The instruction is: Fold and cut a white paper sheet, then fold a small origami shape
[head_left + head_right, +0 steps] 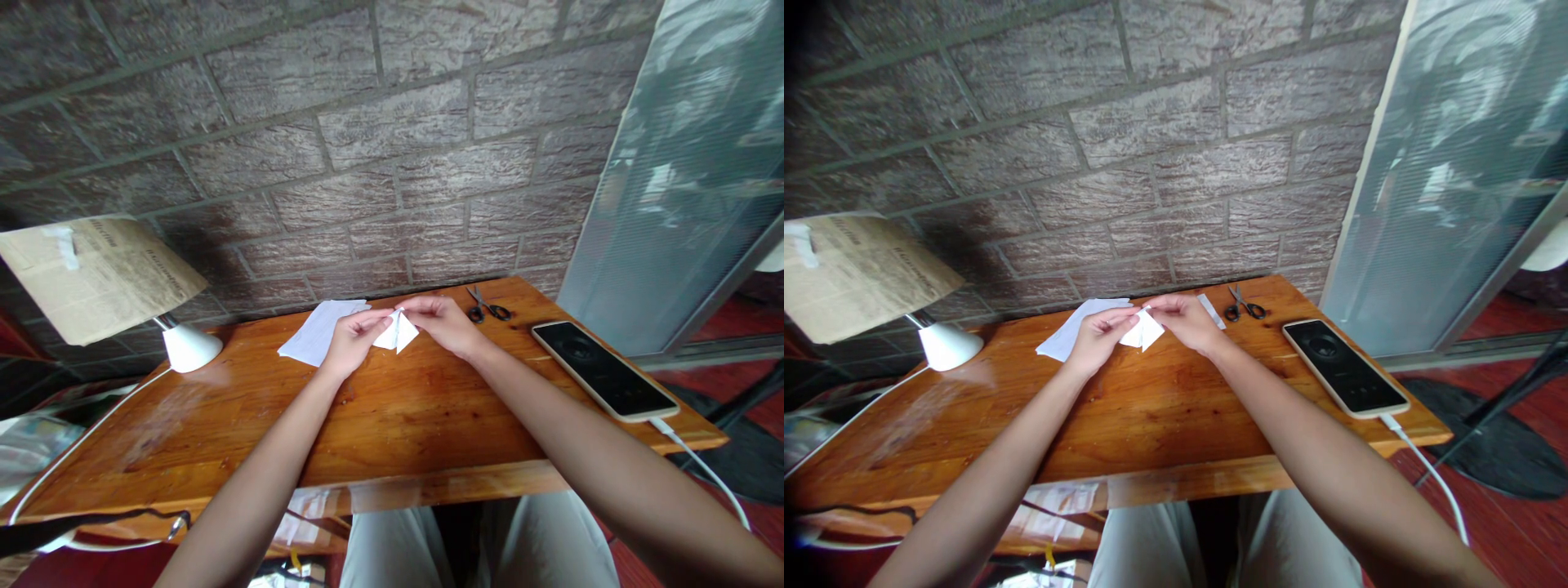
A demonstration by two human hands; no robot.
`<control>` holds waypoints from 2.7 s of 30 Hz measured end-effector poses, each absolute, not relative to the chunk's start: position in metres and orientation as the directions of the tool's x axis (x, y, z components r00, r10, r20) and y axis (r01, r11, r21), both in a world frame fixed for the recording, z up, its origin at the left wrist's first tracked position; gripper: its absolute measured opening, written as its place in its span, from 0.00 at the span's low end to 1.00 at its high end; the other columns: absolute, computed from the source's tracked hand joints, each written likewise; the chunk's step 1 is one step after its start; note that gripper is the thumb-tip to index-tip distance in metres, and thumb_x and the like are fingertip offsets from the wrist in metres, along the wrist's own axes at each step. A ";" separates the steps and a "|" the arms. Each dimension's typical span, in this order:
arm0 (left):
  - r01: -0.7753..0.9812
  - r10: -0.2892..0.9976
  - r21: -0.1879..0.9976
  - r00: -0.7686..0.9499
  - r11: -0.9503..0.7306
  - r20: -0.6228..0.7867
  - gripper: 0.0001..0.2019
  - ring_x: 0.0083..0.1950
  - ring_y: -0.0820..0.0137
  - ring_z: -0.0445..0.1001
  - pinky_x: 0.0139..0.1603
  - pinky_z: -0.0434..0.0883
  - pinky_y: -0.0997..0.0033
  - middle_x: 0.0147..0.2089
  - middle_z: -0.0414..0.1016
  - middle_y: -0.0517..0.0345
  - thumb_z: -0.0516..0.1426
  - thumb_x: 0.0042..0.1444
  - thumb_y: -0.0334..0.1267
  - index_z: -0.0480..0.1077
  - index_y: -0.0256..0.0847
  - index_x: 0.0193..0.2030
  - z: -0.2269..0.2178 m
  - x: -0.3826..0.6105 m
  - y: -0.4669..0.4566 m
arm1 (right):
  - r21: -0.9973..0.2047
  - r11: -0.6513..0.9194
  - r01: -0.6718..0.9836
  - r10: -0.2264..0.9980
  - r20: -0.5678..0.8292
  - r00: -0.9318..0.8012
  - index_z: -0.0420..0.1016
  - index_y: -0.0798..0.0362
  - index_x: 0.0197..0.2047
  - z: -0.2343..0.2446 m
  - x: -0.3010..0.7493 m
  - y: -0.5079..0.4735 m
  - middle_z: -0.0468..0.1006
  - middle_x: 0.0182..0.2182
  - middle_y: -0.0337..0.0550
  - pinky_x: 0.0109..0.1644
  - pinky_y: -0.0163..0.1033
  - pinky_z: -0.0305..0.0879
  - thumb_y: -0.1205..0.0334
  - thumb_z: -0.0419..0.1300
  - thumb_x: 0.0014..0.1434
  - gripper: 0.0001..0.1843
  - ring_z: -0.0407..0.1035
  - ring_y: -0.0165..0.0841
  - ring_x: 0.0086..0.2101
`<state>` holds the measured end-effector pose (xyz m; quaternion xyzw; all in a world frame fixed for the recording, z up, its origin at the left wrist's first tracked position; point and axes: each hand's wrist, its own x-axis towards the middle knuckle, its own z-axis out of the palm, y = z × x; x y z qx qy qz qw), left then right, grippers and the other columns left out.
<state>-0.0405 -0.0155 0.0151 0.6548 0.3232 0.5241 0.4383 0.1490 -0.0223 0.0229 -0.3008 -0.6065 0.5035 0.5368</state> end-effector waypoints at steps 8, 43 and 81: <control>-0.079 0.871 0.921 0.304 -0.381 0.387 0.17 0.40 0.63 0.80 0.42 0.74 0.66 0.41 0.83 0.51 0.68 0.47 0.44 0.80 0.39 0.43 0.018 -0.039 -0.018 | -0.937 0.328 -0.120 0.909 0.347 -0.230 0.81 0.55 0.38 0.026 0.150 -0.025 0.83 0.35 0.42 0.45 0.39 0.68 0.54 0.68 0.51 0.14 0.74 0.32 0.34; 0.049 0.859 0.869 0.184 -0.493 0.477 0.14 0.32 0.67 0.78 0.34 0.73 0.70 0.34 0.83 0.52 0.67 0.47 0.46 0.81 0.38 0.35 0.017 -0.035 -0.024 | -0.926 0.377 -0.035 0.879 0.369 -0.302 0.82 0.55 0.38 0.026 0.151 -0.025 0.83 0.36 0.44 0.46 0.41 0.69 0.50 0.68 0.51 0.17 0.75 0.34 0.36; -0.312 0.921 0.948 0.348 -0.065 0.178 0.18 0.43 0.67 0.79 0.49 0.74 0.66 0.43 0.81 0.50 0.68 0.49 0.44 0.79 0.39 0.45 0.022 -0.047 -0.015 | -0.932 0.355 -0.080 0.914 0.363 -0.180 0.79 0.55 0.33 0.029 0.150 -0.023 0.80 0.30 0.42 0.37 0.37 0.66 0.50 0.68 0.49 0.16 0.71 0.31 0.30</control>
